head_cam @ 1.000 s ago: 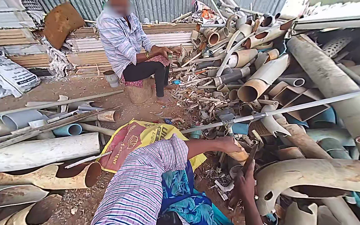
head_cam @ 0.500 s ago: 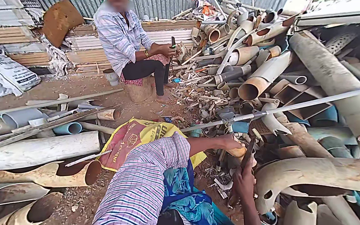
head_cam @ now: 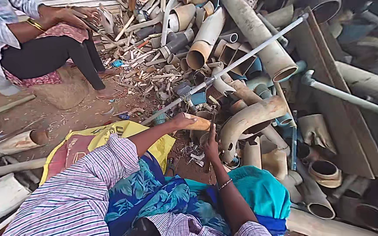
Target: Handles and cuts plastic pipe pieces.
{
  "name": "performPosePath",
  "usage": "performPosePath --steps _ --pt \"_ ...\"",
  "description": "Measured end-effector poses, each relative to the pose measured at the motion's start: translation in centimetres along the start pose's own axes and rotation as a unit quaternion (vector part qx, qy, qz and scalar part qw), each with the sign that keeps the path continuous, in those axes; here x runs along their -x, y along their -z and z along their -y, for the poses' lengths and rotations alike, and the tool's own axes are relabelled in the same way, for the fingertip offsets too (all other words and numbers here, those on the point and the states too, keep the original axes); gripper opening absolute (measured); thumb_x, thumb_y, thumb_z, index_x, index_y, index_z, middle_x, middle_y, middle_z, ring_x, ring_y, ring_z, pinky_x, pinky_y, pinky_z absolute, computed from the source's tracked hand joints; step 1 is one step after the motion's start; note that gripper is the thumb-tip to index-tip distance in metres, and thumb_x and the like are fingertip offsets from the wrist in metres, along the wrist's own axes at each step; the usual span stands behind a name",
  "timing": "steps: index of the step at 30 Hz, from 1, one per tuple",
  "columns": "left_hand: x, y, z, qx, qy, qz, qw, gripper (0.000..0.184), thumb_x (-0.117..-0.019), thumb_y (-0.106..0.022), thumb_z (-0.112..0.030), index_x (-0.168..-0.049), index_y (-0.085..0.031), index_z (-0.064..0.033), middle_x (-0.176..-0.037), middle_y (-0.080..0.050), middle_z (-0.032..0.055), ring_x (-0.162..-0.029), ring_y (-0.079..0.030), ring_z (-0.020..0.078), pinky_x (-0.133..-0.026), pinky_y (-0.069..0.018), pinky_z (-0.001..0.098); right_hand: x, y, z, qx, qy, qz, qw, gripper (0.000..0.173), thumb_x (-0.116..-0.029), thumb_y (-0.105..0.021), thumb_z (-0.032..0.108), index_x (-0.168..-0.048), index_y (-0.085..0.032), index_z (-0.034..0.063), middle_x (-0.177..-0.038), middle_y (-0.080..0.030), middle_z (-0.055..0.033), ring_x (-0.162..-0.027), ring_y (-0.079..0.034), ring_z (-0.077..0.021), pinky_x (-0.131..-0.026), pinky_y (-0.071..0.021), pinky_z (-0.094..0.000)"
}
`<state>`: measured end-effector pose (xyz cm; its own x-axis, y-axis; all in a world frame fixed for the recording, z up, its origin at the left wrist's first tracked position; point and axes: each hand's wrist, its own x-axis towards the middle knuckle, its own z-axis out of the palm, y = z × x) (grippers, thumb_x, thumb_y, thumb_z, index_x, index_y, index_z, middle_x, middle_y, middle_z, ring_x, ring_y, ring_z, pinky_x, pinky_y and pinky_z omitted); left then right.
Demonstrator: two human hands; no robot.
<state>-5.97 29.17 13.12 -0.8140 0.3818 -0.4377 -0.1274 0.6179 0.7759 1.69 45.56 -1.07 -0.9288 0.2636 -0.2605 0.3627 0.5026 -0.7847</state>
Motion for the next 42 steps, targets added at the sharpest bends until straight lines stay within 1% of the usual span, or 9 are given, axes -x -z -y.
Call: performPosePath --steps 3,6,11,13,16,22,28,37,42 --pt "-0.4 0.1 0.2 -0.02 0.003 0.002 1.0 0.047 -0.108 -0.054 -0.031 -0.129 -0.058 0.0106 -0.128 -0.061 0.0296 -0.122 -0.058 0.0376 -0.108 -0.0416 0.054 -1.2 0.5 -1.6 -0.055 -0.055 0.004 0.997 0.084 -0.0998 -0.05 0.002 -0.165 0.001 0.0128 -0.111 -0.065 -0.027 -0.081 -0.066 -0.0331 -0.076 -0.0541 -0.0502" --pt "-0.6 -0.1 0.0 -0.05 0.003 0.01 0.999 0.051 -0.1073 -0.055 -0.034 -0.131 -0.057 0.0103 -0.13 -0.06 0.0306 -0.125 -0.057 0.0399 -0.108 -0.0409 0.0566 0.8 0.6 1.4 -0.005 0.037 -0.014 0.999 0.073 -0.1033 -0.044 0.004 -0.164 -0.004 0.0059 -0.097 -0.066 -0.0214 -0.073 -0.062 -0.0279 -0.074 -0.0522 -0.0458" --pt "0.9 0.6 -1.1 -0.031 0.009 0.001 0.999 0.056 -0.1054 -0.058 -0.035 -0.137 -0.052 0.0104 -0.138 -0.055 0.0305 -0.131 -0.054 0.0381 -0.111 -0.0398 0.0548 0.6 -0.1 0.4 -0.001 0.07 -0.05 0.996 0.082 -0.0994 -0.054 0.003 -0.165 -0.005 0.008 -0.104 -0.066 -0.0351 -0.086 -0.068 -0.0487 -0.08 -0.0512 -0.0652" --pt "1.2 0.7 -1.4 -0.027 -0.004 0.01 1.0 0.054 -0.1063 -0.057 -0.033 -0.136 -0.052 0.0118 -0.138 -0.055 0.032 -0.13 -0.054 0.0394 -0.11 -0.0395 0.0556 0.1 -0.1 -0.7 -0.052 0.061 -0.05 0.995 0.083 -0.0994 -0.052 0.002 -0.166 -0.003 0.0123 -0.116 -0.063 -0.0366 -0.089 -0.067 -0.049 -0.08 -0.0506 -0.0672" --pt "1.7 0.5 -1.9 -0.041 -0.011 0.01 0.999 0.053 -0.1066 -0.056 -0.032 -0.134 -0.053 0.0138 -0.137 -0.055 0.034 -0.131 -0.053 0.042 -0.111 -0.0386 0.0578 -0.3 -0.5 -1.2 -0.082 0.058 -0.056 0.993 0.082 -0.1002 -0.049 0.001 -0.166 -0.002 0.0134 -0.111 -0.065 -0.034 -0.08 -0.066 -0.0452 -0.073 -0.051 -0.0655" --pt "1.3 0.1 -1.8 -0.043 0.008 0.013 0.999 0.059 -0.106 -0.057 -0.034 -0.142 -0.047 0.0112 -0.142 -0.052 0.032 -0.135 -0.05 0.0404 -0.113 -0.0375 0.0561 -0.6 -0.6 -1.2 -0.144 0.017 -0.049 0.988 0.071 -0.1077 -0.041 0.008 -0.166 -0.001 0.016 -0.094 -0.068 -0.0201 -0.062 -0.06 -0.0251 -0.059 -0.0505 -0.0461" --pt "2.1 0.2 -2.0 -0.061 -0.002 0.018 0.998 0.059 -0.1069 -0.055 -0.036 -0.14 -0.048 0.0127 -0.142 -0.051 0.0338 -0.135 -0.05 0.0421 -0.113 -0.0373 0.0568 -1.5 -0.9 -2.8 -0.301 0.001 -0.042 0.953 0.063 -0.1097 -0.028 0.008 -0.165 0.0 0.0154 -0.107 -0.066 -0.0271 -0.072 -0.07 -0.0259 -0.063 -0.0586 -0.0415" --pt "2.1 0.1 -2.0 -0.074 -0.001 0.015 0.997 0.061 -0.1072 -0.054 -0.037 -0.14 -0.047 0.0144 -0.143 -0.05 0.0349 -0.137 -0.048 0.0428 -0.114 -0.036 0.0572 -2.0 -1.3 -2.7 -0.377 -0.063 -0.043 0.923 0.06 -0.1104 -0.025 0.008 -0.164 0.0 0.0201 -0.104 -0.065 -0.0205 -0.065 -0.068 -0.0196 -0.055 -0.0559 -0.0334" --pt "4.1 0.5 -3.4 -0.1 0.022 0.018 0.995 0.061 -0.1085 -0.051 -0.036 -0.144 -0.045 0.0129 -0.15 -0.045 0.0325 -0.143 -0.043 0.0408 -0.118 -0.0305 0.0543 0.5 0.5 0.9 -0.3 0.154 -0.027 0.941 0.066 -0.1037 -0.033 0.007 -0.163 -0.005 0.0066 -0.108 -0.064 -0.0132 -0.058 -0.06 -0.0056 -0.051 -0.051 -0.0233"
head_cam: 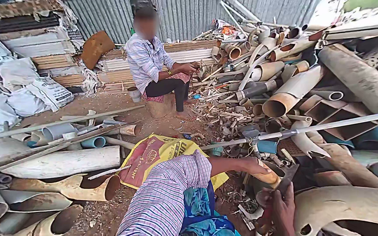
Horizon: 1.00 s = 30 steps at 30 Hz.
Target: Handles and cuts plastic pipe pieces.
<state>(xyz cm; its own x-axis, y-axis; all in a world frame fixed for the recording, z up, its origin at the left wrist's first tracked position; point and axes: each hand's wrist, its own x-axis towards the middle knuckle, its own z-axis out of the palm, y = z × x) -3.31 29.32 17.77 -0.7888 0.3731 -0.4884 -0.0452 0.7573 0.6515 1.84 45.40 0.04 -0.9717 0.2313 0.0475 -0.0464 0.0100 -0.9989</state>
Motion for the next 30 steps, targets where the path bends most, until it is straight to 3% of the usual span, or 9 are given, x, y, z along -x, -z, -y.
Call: performPosePath --steps 2,4,6,8,10,15,19,28,30 --pt "-0.2 -0.2 0.4 0.024 -0.007 -0.002 1.0 0.058 -0.1078 -0.054 -0.032 -0.142 -0.046 0.0139 -0.146 -0.049 0.0334 -0.139 -0.047 0.0407 -0.116 -0.0343 0.0535 0.9 0.0 3.7 -0.057 0.085 0.099 0.99 0.069 -0.1017 -0.036 0.008 -0.163 -0.005 0.0061 -0.11 -0.064 -0.0016 -0.057 -0.059 -0.0001 -0.049 -0.0527 -0.0181" --pt "-1.3 -0.5 1.0 0.05 -0.031 -0.004 0.998 0.055 -0.1078 -0.055 -0.029 -0.14 -0.047 0.0153 -0.141 -0.052 0.0354 -0.135 -0.051 0.042 -0.113 -0.0382 0.054 1.0 0.4 5.4 -0.108 0.131 0.124 0.978 0.07 -0.1004 -0.037 0.006 -0.162 -0.004 0.0056 -0.106 -0.068 0.0054 -0.055 -0.06 0.0005 -0.048 -0.0537 -0.0169" --pt "-1.8 -0.4 1.2 0.06 -0.036 -0.006 0.998 0.055 -0.1077 -0.055 -0.03 -0.139 -0.048 0.015 -0.14 -0.052 0.0351 -0.134 -0.051 0.0419 -0.113 -0.0381 0.0546 0.2 0.8 3.7 -0.107 0.102 0.039 0.988 0.069 -0.1015 -0.035 0.004 -0.163 -0.003 0.0055 -0.109 -0.065 -0.0004 -0.053 -0.058 -0.0008 -0.046 -0.0525 -0.0184" --pt "-2.0 -0.4 1.1 0.057 -0.032 -0.001 0.998 0.055 -0.1079 -0.054 -0.033 -0.137 -0.05 0.0146 -0.139 -0.052 0.0344 -0.133 -0.052 0.0415 -0.111 -0.0384 0.0555 -0.7 1.7 0.2 -0.076 0.012 -0.067 0.995 0.067 -0.1045 -0.034 0.002 -0.164 -0.004 0.0099 -0.115 -0.06 -0.0087 -0.054 -0.055 -0.0037 -0.047 -0.0492 -0.0217" --pt "-2.2 -0.3 0.9 0.045 -0.028 0.004 0.999 0.056 -0.1083 -0.052 -0.035 -0.135 -0.052 0.0143 -0.138 -0.053 0.0341 -0.132 -0.052 0.0417 -0.11 -0.0385 0.0565 -1.3 2.2 -2.7 -0.059 -0.076 -0.135 0.986 0.065 -0.1063 -0.032 0.003 -0.164 -0.003 0.0125 -0.101 -0.065 -0.012 -0.051 -0.058 -0.0066 -0.045 -0.0483 -0.0232" --pt "-2.2 -0.5 0.7 0.03 -0.024 0.001 0.999 0.058 -0.108 -0.053 -0.037 -0.136 -0.051 0.0143 -0.14 -0.052 0.0346 -0.134 -0.05 0.043 -0.111 -0.0374 0.0583 -1.7 0.7 -4.2 -0.069 -0.147 -0.123 0.979 0.062 -0.1089 -0.03 0.005 -0.165 -0.007 0.0193 -0.105 -0.064 -0.0157 -0.057 -0.061 -0.0123 -0.047 -0.049 -0.0266" --pt "-2.6 -0.5 1.2 0.041 -0.026 -0.001 0.999 0.058 -0.1076 -0.054 -0.037 -0.136 -0.052 0.0145 -0.14 -0.052 0.0349 -0.135 -0.05 0.0432 -0.112 -0.0371 0.058 -1.1 -0.9 -4.1 -0.073 -0.177 -0.131 0.973 0.062 -0.1094 -0.03 0.007 -0.165 -0.007 0.0227 -0.106 -0.063 -0.0161 -0.055 -0.057 -0.0126 -0.045 -0.0458 -0.0277" --pt "-2.4 -0.4 1.6 0.055 -0.014 -0.002 0.998 0.059 -0.1076 -0.054 -0.036 -0.138 -0.05 0.014 -0.142 -0.051 0.0348 -0.135 -0.049 0.0429 -0.112 -0.0368 0.0574 -0.3 -2.1 -2.0 -0.071 -0.131 -0.121 0.981 0.062 -0.1084 -0.03 0.003 -0.164 -0.008 0.0186 -0.098 -0.064 -0.0123 -0.051 -0.057 -0.0079 -0.043 -0.0454 -0.0225" --pt "-2.3 -0.4 1.4 0.042 -0.015 -0.003 0.999 0.06 -0.1077 -0.053 -0.037 -0.138 -0.049 0.0142 -0.142 -0.051 0.0349 -0.136 -0.049 0.0434 -0.113 -0.0362 0.0579 -0.6 -1.4 -2.8 -0.06 -0.13 -0.131 0.981 0.063 -0.1084 -0.03 0.004 -0.165 -0.007 0.0183 -0.11 -0.061 -0.015 -0.056 -0.057 -0.0088 -0.047 -0.0466 -0.0239"
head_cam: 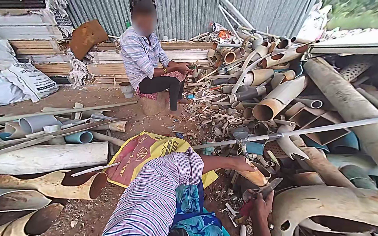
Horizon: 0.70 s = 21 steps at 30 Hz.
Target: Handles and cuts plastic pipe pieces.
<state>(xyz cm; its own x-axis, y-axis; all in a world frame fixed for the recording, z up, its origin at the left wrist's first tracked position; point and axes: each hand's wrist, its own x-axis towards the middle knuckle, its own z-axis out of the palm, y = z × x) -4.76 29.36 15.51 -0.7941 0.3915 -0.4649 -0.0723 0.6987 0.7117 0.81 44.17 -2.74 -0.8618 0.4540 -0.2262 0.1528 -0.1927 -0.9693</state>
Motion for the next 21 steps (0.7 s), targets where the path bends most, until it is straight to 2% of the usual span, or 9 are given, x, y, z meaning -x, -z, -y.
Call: performPosePath --steps 2,5,8,21 --pt "0.1 0.0 -0.1 -0.007 0.0 -0.001 1.0 0.059 -0.1076 -0.053 -0.037 -0.138 -0.05 0.0141 -0.142 -0.051 0.0347 -0.137 -0.048 0.0433 -0.113 -0.0362 0.058 -0.6 0.6 -0.8 -0.002 -0.001 -0.015 1.0 0.063 -0.1076 -0.03 0.003 -0.164 -0.008 0.0179 -0.113 -0.061 -0.0167 -0.058 -0.059 -0.0097 -0.049 -0.048 -0.0252" --pt "0.0 -0.1 0.0 -0.004 -0.005 -0.001 1.0 0.058 -0.1077 -0.054 -0.035 -0.137 -0.05 0.0145 -0.141 -0.051 0.035 -0.135 -0.049 0.0431 -0.112 -0.0366 0.0579 -1.0 0.9 -1.1 -0.013 -0.027 -0.03 0.999 0.061 -0.108 -0.03 0.003 -0.163 -0.009 0.0183 -0.107 -0.062 -0.0153 -0.056 -0.058 -0.0101 -0.046 -0.0467 -0.0255" --pt "0.0 -0.1 0.1 -0.002 -0.011 0.001 1.0 0.057 -0.1078 -0.053 -0.034 -0.136 -0.051 0.0147 -0.14 -0.052 0.0349 -0.133 -0.051 0.043 -0.111 -0.0379 0.0578 -1.1 0.9 -1.3 -0.029 -0.047 -0.03 0.998 0.062 -0.107 -0.03 0.002 -0.163 -0.01 0.0192 -0.109 -0.06 -0.0152 -0.057 -0.058 -0.0111 -0.046 -0.0457 -0.0263" --pt "0.2 -0.2 0.0 -0.002 -0.013 0.002 1.0 0.055 -0.1077 -0.054 -0.033 -0.136 -0.052 0.014 -0.139 -0.052 0.0346 -0.133 -0.051 0.0426 -0.111 -0.0375 0.0573 -2.0 1.4 -2.1 -0.035 -0.055 -0.035 0.997 0.063 -0.1066 -0.031 0.002 -0.163 -0.011 0.0214 -0.103 -0.063 -0.0136 -0.053 -0.055 -0.0106 -0.045 -0.0449 -0.0267"
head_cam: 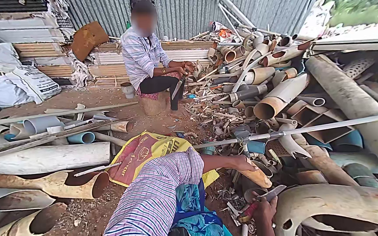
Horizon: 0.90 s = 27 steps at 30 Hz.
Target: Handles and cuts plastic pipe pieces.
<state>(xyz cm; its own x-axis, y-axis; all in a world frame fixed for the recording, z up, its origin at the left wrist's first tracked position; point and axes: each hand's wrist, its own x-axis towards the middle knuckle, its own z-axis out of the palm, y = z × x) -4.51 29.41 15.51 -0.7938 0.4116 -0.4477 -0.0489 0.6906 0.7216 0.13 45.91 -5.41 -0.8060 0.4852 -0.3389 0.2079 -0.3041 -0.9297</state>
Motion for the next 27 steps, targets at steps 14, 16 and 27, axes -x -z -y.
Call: performPosePath --steps 14,16,27 --pt "1.7 0.1 -1.1 -0.015 0.014 -0.006 1.0 0.057 -0.109 -0.05 -0.033 -0.142 -0.047 0.013 -0.147 -0.047 0.0333 -0.141 -0.044 0.0411 -0.117 -0.0313 0.0539 0.0 0.3 -0.7 -0.012 -0.024 0.006 1.0 0.065 -0.1033 -0.034 -0.003 -0.162 -0.015 0.0188 -0.104 -0.061 -0.0137 -0.055 -0.055 -0.0101 -0.046 -0.0441 -0.0261" --pt "1.6 0.1 -1.1 -0.013 0.017 -0.005 1.0 0.056 -0.109 -0.05 -0.033 -0.14 -0.05 0.013 -0.146 -0.049 0.033 -0.141 -0.045 0.0416 -0.117 -0.0319 0.0548 0.1 0.1 -0.5 -0.006 -0.021 0.016 1.0 0.064 -0.1041 -0.033 -0.002 -0.162 -0.014 0.0176 -0.099 -0.062 -0.0127 -0.052 -0.054 -0.0089 -0.044 -0.0432 -0.0248" --pt "1.8 -0.1 -1.2 -0.014 0.026 -0.002 1.0 0.055 -0.1095 -0.049 -0.033 -0.14 -0.05 0.0126 -0.147 -0.048 0.0319 -0.142 -0.044 0.0401 -0.118 -0.0316 0.0532 0.7 -0.2 -0.1 -0.008 -0.039 0.027 0.999 0.064 -0.106 -0.031 0.0 -0.163 -0.011 0.0202 -0.097 -0.062 -0.0116 -0.05 -0.053 -0.0089 -0.043 -0.0422 -0.024"
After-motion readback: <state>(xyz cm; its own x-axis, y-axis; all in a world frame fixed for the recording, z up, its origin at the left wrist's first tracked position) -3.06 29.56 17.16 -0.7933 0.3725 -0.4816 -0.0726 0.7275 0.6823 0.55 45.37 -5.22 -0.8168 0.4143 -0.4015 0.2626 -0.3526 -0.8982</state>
